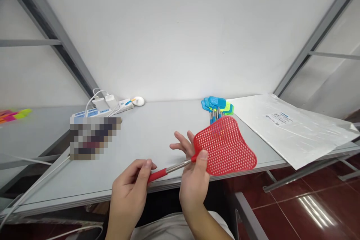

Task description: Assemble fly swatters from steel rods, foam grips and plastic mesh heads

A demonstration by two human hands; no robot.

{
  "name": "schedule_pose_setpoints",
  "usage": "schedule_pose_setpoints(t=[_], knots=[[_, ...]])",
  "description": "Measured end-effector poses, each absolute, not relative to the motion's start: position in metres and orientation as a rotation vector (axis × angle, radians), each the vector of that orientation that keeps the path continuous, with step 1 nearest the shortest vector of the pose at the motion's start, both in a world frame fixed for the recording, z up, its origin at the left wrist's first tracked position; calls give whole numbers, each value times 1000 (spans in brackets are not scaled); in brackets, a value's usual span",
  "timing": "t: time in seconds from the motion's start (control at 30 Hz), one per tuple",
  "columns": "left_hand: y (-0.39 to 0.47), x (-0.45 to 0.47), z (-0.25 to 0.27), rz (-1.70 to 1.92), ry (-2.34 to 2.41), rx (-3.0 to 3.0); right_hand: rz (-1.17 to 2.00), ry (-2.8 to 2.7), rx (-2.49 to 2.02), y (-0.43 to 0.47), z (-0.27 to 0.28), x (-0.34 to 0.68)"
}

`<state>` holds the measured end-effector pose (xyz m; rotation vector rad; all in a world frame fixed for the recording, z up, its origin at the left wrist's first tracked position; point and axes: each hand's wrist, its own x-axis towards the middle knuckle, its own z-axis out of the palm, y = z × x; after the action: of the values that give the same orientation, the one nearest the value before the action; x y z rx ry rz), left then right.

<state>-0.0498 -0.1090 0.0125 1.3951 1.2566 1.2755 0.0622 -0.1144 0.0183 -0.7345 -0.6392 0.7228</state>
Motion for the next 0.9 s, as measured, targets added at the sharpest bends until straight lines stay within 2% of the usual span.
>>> schedule_pose_setpoints(t=[0.13,0.23,0.33,0.47,0.57,0.67,0.9], knots=[[-107,-27,13,1078,882,1207,896,-767,-873,-109,17,59],[-106,-2,19,1073,742,1093,943,-853,-1026,-104,17,66],[-100,13,24,1061,756,1220,754,-948,-1242,-96,23,97],[-84,12,26,975,849,1769,191,-919,-1691,-83,38,166],[-65,2,27,913,923,1990,-65,-963,-2094,-65,48,213],[-42,-9,27,903,1031,2062,-102,-1061,-2345,-35,49,239],[-2,-22,1,1057,1032,2097,-72,-1192,-2480,16,26,250]])
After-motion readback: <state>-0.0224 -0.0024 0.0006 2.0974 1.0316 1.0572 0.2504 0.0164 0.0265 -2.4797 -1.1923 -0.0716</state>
